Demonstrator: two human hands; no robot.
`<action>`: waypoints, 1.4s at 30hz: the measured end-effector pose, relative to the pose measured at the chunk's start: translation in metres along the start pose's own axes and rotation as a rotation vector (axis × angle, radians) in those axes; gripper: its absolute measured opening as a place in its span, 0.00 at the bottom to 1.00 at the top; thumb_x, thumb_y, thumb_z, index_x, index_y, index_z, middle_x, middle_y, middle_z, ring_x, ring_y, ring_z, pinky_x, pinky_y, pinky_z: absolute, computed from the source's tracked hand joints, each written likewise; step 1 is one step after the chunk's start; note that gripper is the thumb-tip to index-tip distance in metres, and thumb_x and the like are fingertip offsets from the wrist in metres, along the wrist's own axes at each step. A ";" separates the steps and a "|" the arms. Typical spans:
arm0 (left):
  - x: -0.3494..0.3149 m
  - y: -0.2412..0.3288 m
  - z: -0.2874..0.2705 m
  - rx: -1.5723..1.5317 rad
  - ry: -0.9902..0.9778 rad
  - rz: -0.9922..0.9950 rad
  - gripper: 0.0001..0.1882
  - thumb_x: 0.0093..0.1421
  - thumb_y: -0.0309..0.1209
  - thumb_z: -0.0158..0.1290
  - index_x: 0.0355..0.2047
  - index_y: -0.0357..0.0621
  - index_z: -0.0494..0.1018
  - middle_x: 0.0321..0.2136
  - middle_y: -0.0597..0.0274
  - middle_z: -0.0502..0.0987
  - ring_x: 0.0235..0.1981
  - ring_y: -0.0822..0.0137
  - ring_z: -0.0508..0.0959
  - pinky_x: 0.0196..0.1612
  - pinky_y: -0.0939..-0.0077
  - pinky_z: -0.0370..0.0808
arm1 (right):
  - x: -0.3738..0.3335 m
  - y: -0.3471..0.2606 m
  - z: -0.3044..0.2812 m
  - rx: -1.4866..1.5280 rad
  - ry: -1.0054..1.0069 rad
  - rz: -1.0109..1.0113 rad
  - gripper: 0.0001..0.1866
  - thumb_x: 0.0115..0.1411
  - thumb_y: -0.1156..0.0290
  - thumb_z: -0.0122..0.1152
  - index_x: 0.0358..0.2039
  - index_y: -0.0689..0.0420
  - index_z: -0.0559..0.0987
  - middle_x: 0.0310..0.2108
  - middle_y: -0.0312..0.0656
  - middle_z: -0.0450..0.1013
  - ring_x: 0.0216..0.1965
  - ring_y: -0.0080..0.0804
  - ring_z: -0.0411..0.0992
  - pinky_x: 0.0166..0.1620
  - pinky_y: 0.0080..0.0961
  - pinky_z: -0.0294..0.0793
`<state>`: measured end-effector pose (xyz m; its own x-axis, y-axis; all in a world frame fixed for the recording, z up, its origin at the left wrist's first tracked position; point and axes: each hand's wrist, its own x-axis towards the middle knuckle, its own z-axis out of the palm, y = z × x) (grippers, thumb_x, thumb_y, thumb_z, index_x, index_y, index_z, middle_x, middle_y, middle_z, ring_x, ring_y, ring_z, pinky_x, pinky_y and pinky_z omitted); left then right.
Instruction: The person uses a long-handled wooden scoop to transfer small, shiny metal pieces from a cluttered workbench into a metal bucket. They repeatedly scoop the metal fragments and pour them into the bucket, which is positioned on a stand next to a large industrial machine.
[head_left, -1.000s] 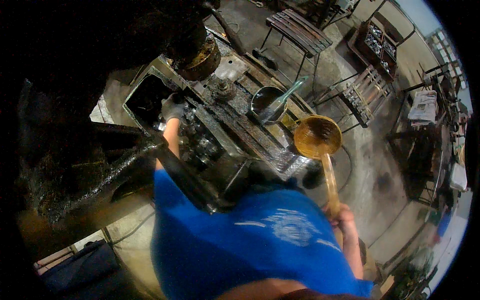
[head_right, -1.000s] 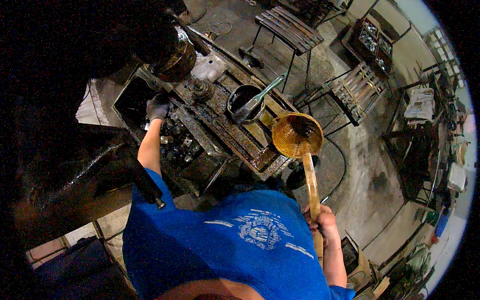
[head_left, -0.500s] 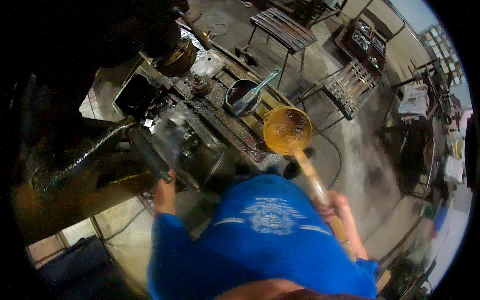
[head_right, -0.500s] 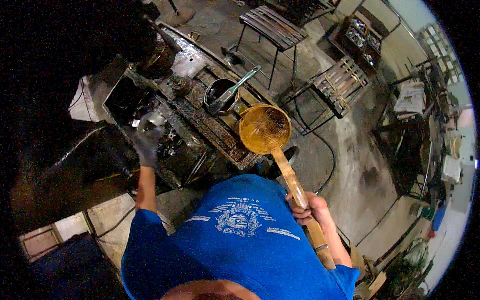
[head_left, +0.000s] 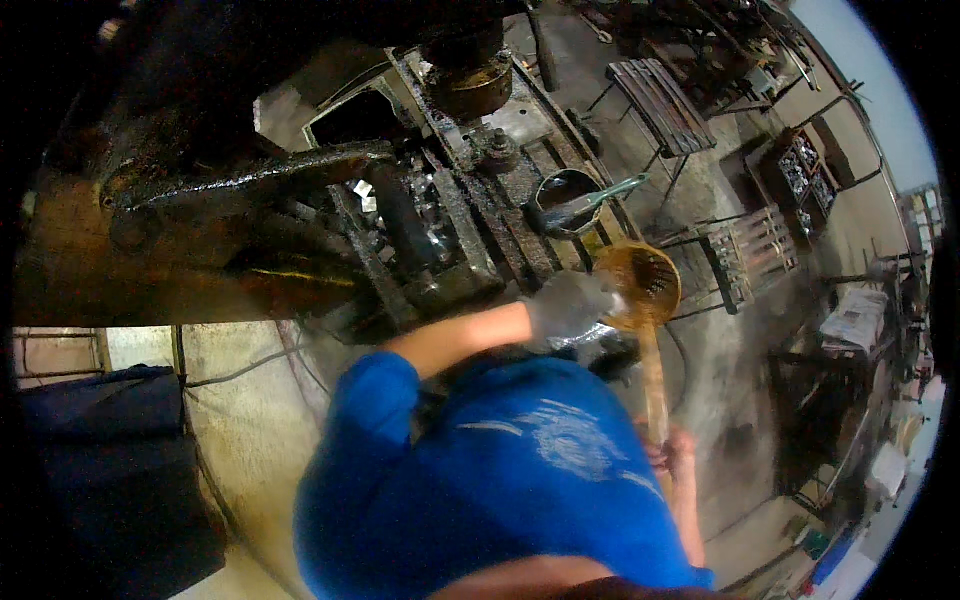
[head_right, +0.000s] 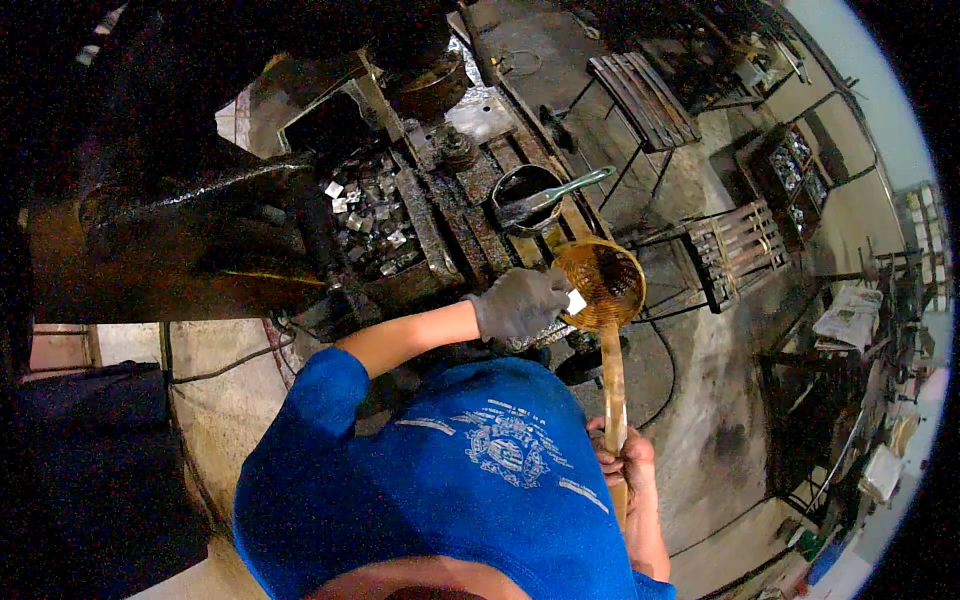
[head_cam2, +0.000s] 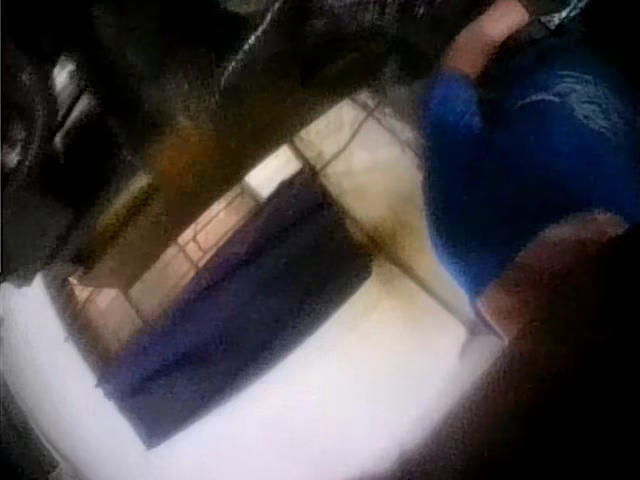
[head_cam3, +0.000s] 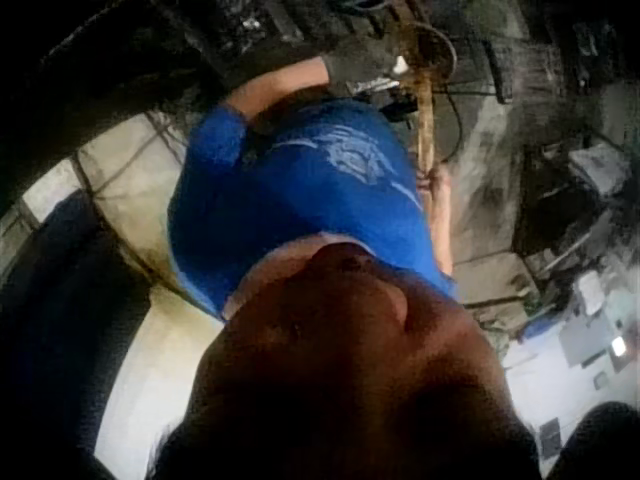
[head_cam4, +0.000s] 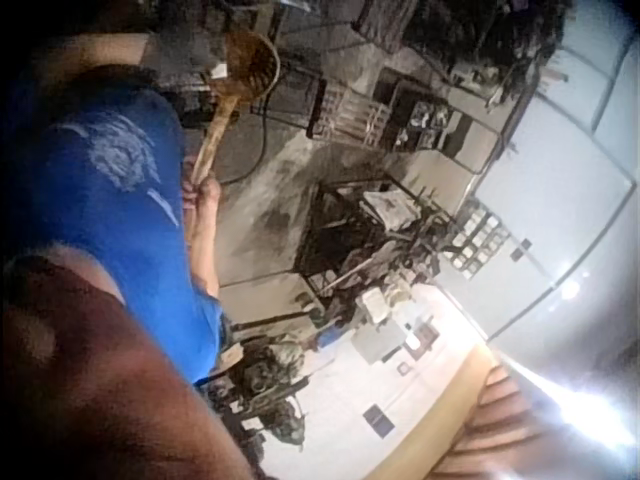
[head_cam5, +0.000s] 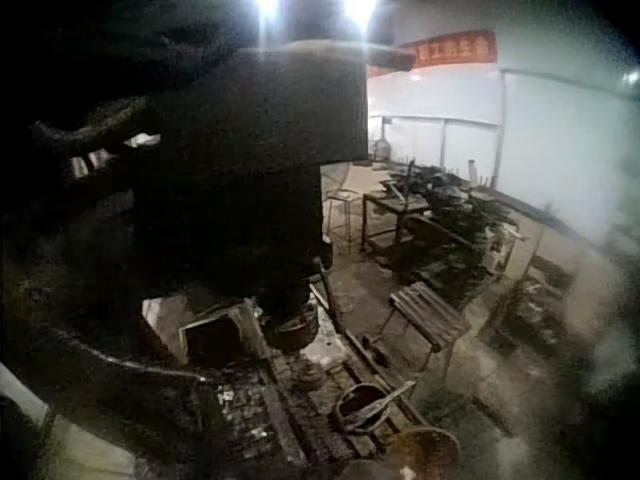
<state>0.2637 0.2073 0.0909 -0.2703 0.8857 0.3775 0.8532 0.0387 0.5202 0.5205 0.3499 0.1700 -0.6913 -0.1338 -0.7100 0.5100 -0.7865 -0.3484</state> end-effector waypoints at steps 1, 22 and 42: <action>0.000 -0.005 0.004 -0.047 0.048 0.051 0.04 0.43 0.28 0.49 0.22 0.43 0.69 0.24 0.58 0.69 0.23 0.60 0.72 0.24 0.67 0.70 | 0.002 0.000 -0.004 -0.059 0.062 0.014 0.20 0.46 0.66 0.49 0.40 0.60 0.66 0.13 0.33 0.56 0.09 0.15 0.49 0.09 0.09 0.43; -0.064 -0.085 -0.119 0.163 0.328 -0.339 0.10 0.53 0.31 0.49 0.35 0.43 0.73 0.29 0.56 0.75 0.32 0.60 0.75 0.35 0.71 0.72 | -0.001 0.026 -0.027 0.556 -0.548 0.234 0.29 0.47 0.58 0.62 0.41 0.60 0.59 0.15 0.31 0.57 0.14 0.15 0.53 0.13 0.08 0.53; -0.126 -0.259 -0.104 0.164 -0.296 -1.272 0.37 0.42 0.34 0.54 0.54 0.56 0.55 0.52 0.38 0.56 0.49 0.43 0.65 0.48 0.62 0.66 | 0.003 0.021 -0.007 0.473 -0.249 0.175 0.28 0.45 0.56 0.61 0.39 0.59 0.60 0.16 0.29 0.55 0.12 0.12 0.51 0.11 0.09 0.50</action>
<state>0.0302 0.0373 -0.0121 -0.8301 0.2556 -0.4955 0.1264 0.9518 0.2794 0.5327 0.3368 0.1557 -0.7466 -0.3795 -0.5464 0.3823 -0.9169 0.1145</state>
